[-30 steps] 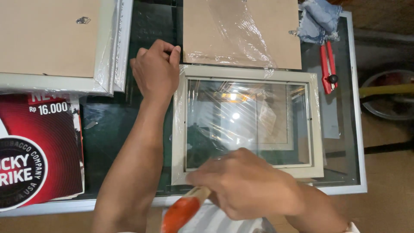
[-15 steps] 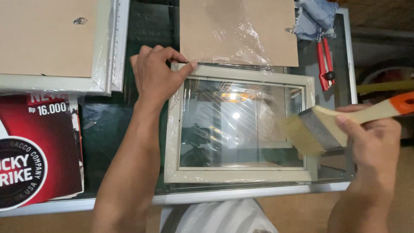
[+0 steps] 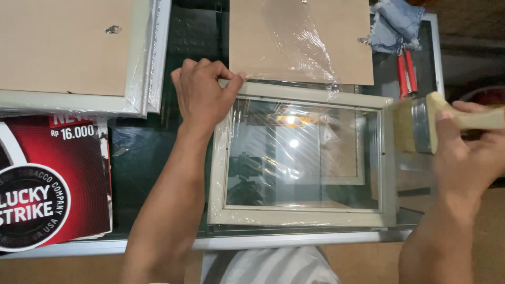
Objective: Cleaning or preparing a series of picture frames using a brush.
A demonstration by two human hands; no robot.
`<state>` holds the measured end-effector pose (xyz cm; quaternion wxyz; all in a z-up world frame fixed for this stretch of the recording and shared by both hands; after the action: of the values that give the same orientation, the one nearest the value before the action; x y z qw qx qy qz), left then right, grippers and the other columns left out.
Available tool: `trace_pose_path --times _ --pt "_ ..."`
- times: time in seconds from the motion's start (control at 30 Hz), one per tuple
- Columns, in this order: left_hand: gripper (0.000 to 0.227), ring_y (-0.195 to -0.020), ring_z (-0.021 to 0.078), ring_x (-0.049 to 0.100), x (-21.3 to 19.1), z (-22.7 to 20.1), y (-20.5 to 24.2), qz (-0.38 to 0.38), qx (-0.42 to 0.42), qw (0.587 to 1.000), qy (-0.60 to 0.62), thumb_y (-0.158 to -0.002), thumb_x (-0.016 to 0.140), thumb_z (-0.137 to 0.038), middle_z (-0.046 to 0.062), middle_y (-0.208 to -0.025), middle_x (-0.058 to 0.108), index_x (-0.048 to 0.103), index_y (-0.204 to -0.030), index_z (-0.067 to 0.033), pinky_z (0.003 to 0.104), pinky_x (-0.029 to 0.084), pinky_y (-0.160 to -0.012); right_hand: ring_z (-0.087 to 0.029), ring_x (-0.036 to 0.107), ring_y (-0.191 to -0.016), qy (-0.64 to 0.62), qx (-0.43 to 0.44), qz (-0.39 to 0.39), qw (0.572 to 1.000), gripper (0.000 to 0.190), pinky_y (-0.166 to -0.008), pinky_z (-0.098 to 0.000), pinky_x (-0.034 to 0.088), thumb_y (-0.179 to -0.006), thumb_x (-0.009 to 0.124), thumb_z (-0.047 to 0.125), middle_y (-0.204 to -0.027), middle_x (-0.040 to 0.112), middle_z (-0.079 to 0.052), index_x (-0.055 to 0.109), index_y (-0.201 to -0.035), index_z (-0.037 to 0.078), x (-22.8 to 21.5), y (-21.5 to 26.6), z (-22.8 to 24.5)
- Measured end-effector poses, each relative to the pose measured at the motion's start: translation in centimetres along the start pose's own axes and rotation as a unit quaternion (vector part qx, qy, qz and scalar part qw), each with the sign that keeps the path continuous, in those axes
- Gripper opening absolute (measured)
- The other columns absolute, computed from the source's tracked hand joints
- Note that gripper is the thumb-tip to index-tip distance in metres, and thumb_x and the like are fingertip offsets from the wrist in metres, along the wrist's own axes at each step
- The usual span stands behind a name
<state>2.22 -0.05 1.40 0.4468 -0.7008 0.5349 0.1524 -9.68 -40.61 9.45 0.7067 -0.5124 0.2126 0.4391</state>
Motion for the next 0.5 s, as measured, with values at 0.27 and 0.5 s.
trace_pose_path --times 0.27,0.5 --pt "0.028 -0.087 0.0255 0.06 1.6 1.7 -0.1 0.016 -0.066 0.998 -0.016 -0.093 0.073 -0.042 0.0 -0.071 0.059 0.068 -0.072 -0.0237 0.046 0.038 -0.094 -0.015 0.066 -0.062 -0.423 0.119 0.153 0.885 0.018 -0.062 -0.0277 0.06 -0.083 0.078 -0.001 -0.082 0.067 -0.014 0.073 -0.101 -0.004 7.9 0.9 15.2" --pt "0.03 -0.078 0.0247 0.051 0.3 -0.1 -0.3 -0.012 -0.042 0.998 -0.042 -0.092 0.076 -0.031 0.003 -0.07 0.062 0.073 -0.067 -0.0136 0.041 0.038 -0.091 -0.015 0.06 -0.071 -0.29 0.13 0.108 0.942 0.016 -0.06 -0.0223 0.054 -0.1 0.064 -0.009 -0.103 0.067 -0.015 0.065 -0.116 -0.004 3.0 -0.3 4.9"
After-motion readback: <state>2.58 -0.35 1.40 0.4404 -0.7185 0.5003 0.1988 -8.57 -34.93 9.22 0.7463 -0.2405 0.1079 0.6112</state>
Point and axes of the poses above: each hand's wrist, its own y-axis away from the middle knuckle, its own x-axis out of the palm, z = x × y, the point moved 3 cm from there along -y, towards the middle knuckle
